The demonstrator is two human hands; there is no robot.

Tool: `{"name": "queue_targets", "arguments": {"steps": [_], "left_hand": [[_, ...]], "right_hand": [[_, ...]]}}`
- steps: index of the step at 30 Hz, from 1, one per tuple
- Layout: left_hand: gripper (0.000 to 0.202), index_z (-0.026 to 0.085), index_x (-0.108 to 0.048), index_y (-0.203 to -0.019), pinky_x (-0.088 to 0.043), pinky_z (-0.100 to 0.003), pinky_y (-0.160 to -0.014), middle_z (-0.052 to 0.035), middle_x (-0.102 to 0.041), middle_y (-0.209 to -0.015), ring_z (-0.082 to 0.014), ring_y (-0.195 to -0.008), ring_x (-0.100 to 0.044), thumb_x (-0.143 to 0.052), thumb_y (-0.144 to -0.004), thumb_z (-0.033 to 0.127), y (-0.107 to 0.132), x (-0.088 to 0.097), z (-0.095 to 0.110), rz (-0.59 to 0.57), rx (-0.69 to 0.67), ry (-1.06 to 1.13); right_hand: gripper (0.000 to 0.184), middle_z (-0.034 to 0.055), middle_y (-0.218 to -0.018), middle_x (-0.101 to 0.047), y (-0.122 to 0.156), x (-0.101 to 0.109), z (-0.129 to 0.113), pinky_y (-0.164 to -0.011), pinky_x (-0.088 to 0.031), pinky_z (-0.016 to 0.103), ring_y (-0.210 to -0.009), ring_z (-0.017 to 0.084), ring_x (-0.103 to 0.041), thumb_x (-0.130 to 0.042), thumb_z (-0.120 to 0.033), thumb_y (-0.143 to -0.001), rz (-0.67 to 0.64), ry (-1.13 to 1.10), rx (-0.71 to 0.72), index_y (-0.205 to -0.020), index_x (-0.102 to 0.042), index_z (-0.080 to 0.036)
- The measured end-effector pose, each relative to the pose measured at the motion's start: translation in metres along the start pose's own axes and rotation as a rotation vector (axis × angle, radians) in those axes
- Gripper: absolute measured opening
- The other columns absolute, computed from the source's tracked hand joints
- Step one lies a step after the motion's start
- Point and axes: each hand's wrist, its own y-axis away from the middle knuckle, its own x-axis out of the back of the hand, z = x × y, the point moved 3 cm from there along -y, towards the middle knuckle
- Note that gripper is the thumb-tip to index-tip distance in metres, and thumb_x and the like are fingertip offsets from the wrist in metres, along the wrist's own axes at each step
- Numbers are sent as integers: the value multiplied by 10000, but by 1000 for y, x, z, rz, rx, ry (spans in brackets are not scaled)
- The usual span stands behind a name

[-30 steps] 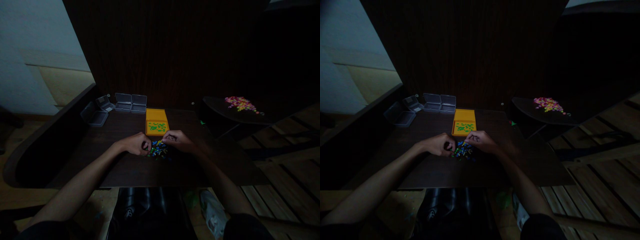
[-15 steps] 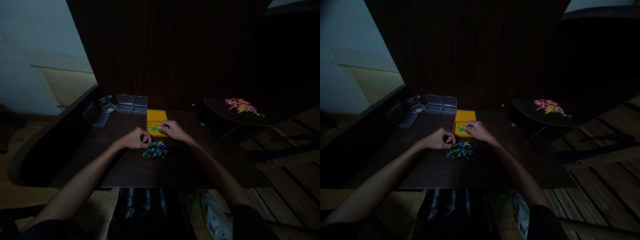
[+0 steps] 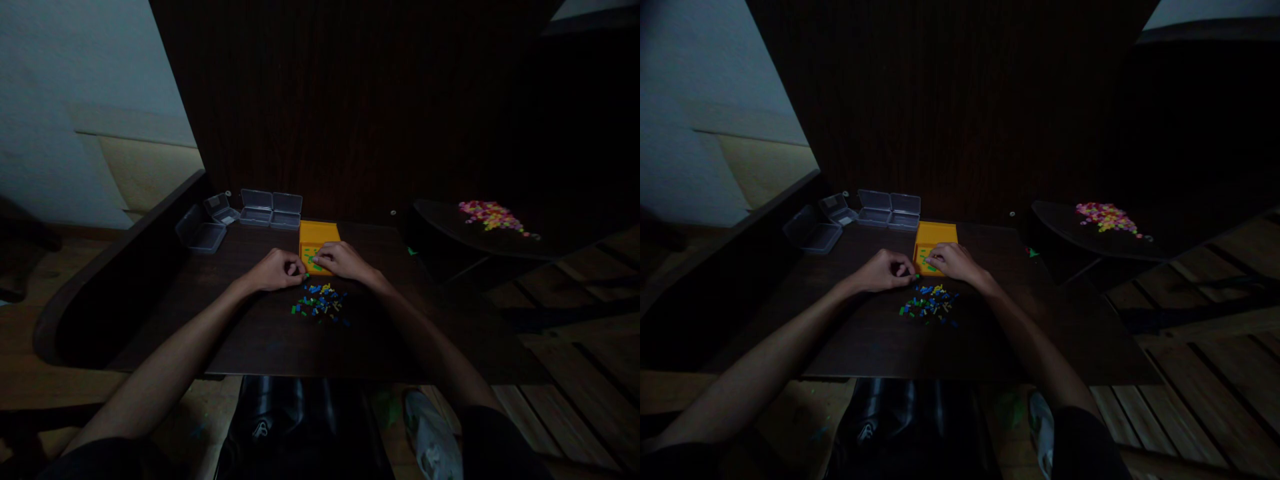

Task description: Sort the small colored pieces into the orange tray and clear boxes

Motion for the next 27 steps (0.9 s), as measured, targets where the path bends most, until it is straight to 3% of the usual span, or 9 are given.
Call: {"name": "queue_targets", "arguments": {"steps": [7,27], "left_hand": [[207,113,-731,-793,-330,-187,-524,55,-509,-524,-65,-481,-417,-681,-728,303,-2,4,-4,89,6,-28],[213,113,-720,-821,-326,-194,-533,57,-495,-534,-68,-494,-412,-672,-748,307,-2,6,-9,113,6,-32]], "right_hand": [[258,-4,-695,-585,4,11,-12,-543,-347,211,-570,88,-452,-681,-335,-817,-35,-299,56,-951,-739,-122],[203,7,-717,-595,-4,2,-22,-574,-357,209,-620,98,-477,-670,-308,-847,-81,-310,119,-917,-742,-131]]}}
